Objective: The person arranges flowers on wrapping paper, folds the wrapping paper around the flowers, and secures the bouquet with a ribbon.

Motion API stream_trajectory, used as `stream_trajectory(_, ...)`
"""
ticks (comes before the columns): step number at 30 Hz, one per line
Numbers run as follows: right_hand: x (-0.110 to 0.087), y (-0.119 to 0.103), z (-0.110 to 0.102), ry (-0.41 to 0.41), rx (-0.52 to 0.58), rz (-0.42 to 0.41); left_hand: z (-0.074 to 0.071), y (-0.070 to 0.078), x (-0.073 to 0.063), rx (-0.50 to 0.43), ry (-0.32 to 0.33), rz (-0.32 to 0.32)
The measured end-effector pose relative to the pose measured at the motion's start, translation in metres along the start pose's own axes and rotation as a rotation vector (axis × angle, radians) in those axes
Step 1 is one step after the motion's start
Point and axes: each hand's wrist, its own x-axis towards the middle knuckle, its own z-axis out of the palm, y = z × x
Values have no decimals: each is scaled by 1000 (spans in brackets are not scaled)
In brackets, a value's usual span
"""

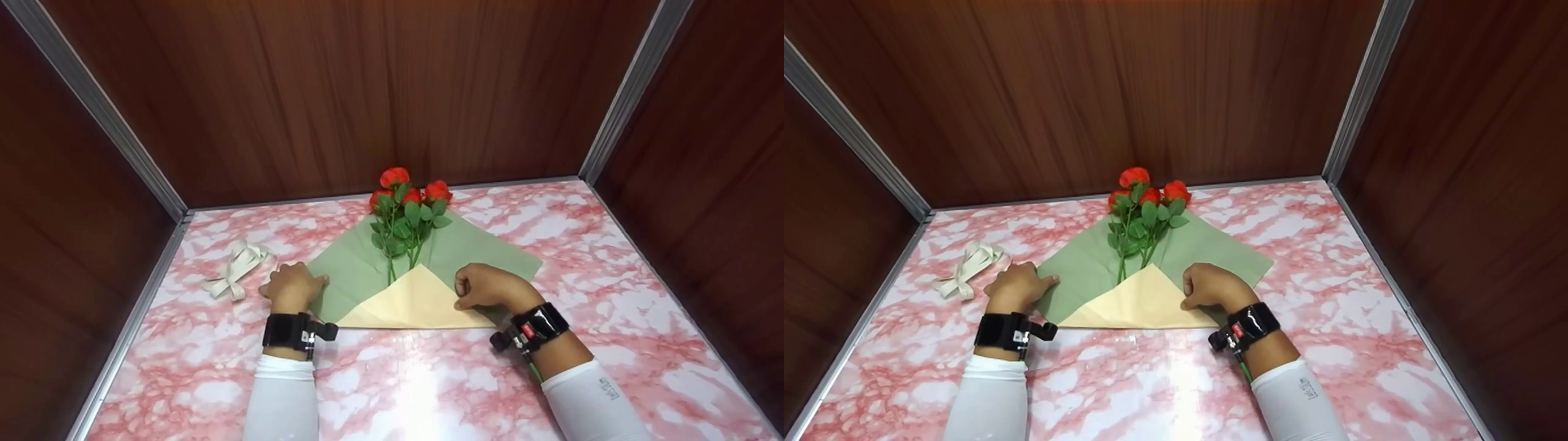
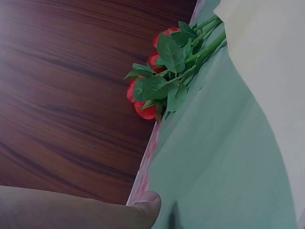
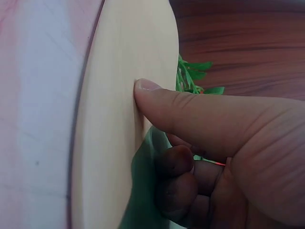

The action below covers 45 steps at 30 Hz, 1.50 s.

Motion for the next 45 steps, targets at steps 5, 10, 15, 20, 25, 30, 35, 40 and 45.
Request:
stream_trajectory(5, 0, 0, 0, -1, 5, 17, 0, -7, 2, -43, -5, -2)
stream_trajectory(10, 0, 0, 0, -1, -1, 20, -3, -13, 4, -24, -27, -27)
stream_trajectory(15, 0, 1, -1, 1, 3, 19, -4, -15, 6, -44, -30, -24)
stream_trajectory(20, 1, 2, 0, 2, 2, 18, -6, -20, 5, -85, -1, -6)
stream_trajectory(25, 1, 2, 0, 3, 4, 7, -13, -27, 7, -197, -3, 41)
stream_trajectory(30, 1, 4, 0, 2, 13, 12, -20, -28, 7, -526, -54, 113)
stream_trajectory(35, 1, 7, -1, 0, 15, 20, -26, -19, 6, -604, -105, 134)
stream_trajectory(40, 1, 7, -1, 2, 1, 22, -31, -6, 4, -716, -7, 193)
stream_trajectory(45, 0, 3, -1, -1, 2, 28, -31, 7, 3, -975, 26, 259)
